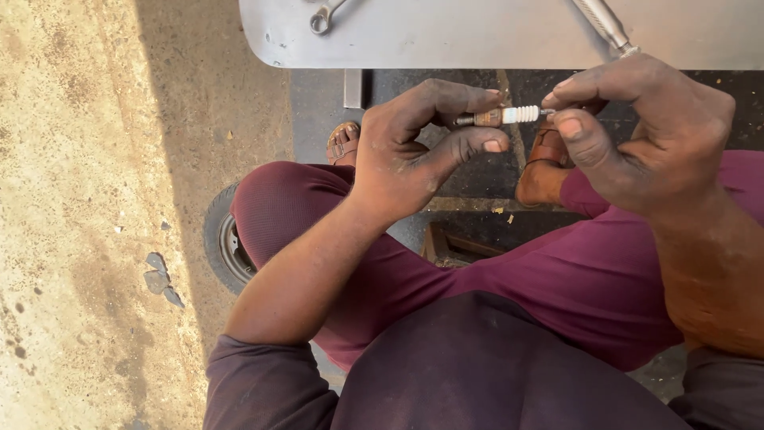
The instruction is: Cleaning and inspecting a spark plug using a wrench and locking pliers.
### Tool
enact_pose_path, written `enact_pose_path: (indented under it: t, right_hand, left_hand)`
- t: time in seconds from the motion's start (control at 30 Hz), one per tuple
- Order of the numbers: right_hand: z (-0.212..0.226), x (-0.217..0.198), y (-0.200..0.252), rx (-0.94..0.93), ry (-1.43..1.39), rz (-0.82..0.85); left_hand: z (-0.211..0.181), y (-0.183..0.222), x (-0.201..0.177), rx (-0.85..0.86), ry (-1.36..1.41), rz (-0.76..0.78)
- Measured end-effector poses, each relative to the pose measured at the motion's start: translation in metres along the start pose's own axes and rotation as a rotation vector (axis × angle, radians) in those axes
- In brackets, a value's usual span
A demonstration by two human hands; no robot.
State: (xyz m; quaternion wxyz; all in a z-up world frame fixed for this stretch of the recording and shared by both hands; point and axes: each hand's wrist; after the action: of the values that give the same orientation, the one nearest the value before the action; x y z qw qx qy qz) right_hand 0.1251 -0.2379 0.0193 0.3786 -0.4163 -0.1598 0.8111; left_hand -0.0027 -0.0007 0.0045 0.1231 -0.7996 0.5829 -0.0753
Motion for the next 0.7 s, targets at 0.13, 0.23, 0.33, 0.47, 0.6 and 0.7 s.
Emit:
enact_pose_path:
  t: [0.13, 0.23, 0.33, 0.47, 0.6, 0.7]
  right_hand:
    - [0.002, 0.001, -0.003, -0.055, 0.065, -0.026]
    - [0.007, 0.003, -0.011, -0.068, 0.092, -0.035]
    - [0.005, 0.004, -0.006, -0.057, 0.108, -0.034]
    - [0.003, 0.007, -0.002, -0.048, 0.12, -0.038]
    - [0.015, 0.009, -0.011, -0.01, 0.186, -0.023]
    - [0.019, 0.01, -0.019, 0.008, 0.229, -0.021]
  left_hand:
    - [0.004, 0.001, 0.002, 0.001, 0.013, -0.007]
    - [0.005, 0.001, 0.003, -0.015, -0.002, -0.014]
    - [0.008, 0.002, 0.004, -0.003, -0.022, -0.018]
    - [0.015, 0.003, 0.004, 0.008, -0.012, -0.01]
    - [0.013, -0.003, 0.004, -0.043, -0.048, 0.009]
    - [0.01, -0.009, 0.007, -0.106, -0.064, 0.074]
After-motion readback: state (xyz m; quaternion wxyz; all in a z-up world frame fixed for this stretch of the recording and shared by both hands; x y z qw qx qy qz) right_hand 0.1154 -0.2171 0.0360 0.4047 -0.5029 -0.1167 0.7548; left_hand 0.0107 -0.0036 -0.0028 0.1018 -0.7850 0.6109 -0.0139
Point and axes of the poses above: each hand's wrist, its own y-axis away from the middle knuckle, its own x-axis out of the palm, z = x × y, and after that the axes turned 9 degrees about -z, right-handed
